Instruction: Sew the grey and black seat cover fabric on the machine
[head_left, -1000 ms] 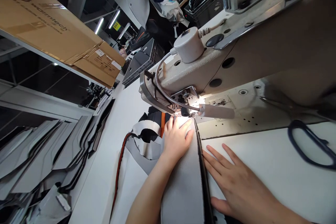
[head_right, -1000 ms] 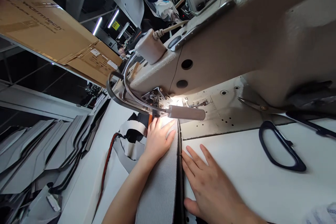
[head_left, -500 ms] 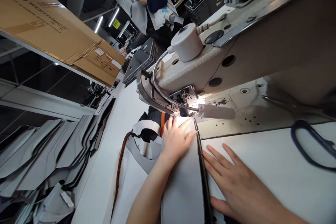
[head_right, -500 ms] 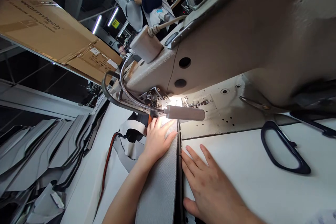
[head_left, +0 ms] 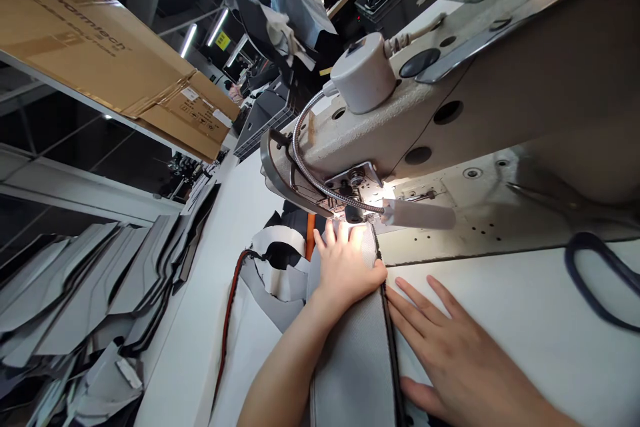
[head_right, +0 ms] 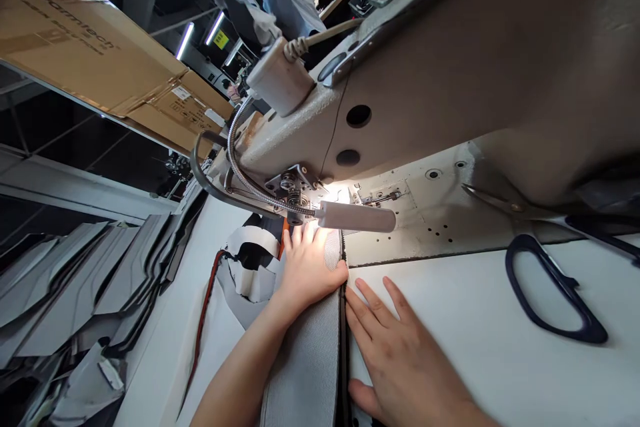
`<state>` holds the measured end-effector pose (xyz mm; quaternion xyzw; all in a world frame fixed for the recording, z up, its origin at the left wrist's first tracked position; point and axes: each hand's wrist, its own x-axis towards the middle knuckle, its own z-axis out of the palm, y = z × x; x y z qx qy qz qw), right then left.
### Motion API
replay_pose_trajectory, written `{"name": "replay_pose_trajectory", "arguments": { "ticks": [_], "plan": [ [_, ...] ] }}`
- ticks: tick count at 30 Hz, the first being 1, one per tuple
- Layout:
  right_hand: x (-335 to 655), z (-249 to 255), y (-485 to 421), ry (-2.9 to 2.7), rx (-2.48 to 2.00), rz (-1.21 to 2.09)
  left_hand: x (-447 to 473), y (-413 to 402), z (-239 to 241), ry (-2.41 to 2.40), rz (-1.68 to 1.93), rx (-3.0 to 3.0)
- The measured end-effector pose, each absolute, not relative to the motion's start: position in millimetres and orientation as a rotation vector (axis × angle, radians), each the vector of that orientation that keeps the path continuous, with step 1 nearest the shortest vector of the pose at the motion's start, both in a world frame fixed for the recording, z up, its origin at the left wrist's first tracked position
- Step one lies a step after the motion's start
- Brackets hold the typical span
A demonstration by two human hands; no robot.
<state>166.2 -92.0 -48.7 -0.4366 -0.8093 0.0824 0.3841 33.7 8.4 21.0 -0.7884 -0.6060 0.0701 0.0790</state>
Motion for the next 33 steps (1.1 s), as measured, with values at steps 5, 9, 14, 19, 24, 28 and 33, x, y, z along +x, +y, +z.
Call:
{"name": "replay_pose_trajectory", "arguments": {
  "ticks": [5, 9, 14, 19, 24, 28, 33],
  "plan": [
    [166, -51, -93, -2.072, -1.115, 0.2, 22, 8, 22, -1.78, 0.239, -2.443],
    [165, -53, -94, -2.083, -1.114, 0.228, 12, 5, 21, -1.729, 0.231, -2.457],
    [163, -52, -93, -2.077, -1.11, 0.217, 13, 3, 16, -1.73, 0.187, -2.438],
    [165, -52, -91, -2.089, -1.078, 0.151, 18, 1, 13, -1.733, 0.129, -2.429],
    [163, -56, -94, -2.037, -1.046, 0.037, 21, -1, 12, -1.725, 0.084, -2.415],
    [161, -56, -94, -2.07, -0.954, -0.027, 19, 7, 3, -1.666, -0.074, -2.395],
    [156, -56, -98, -2.017, -0.908, -0.103, 15, 22, -4, -1.581, -0.218, -2.411]
  ]
}}
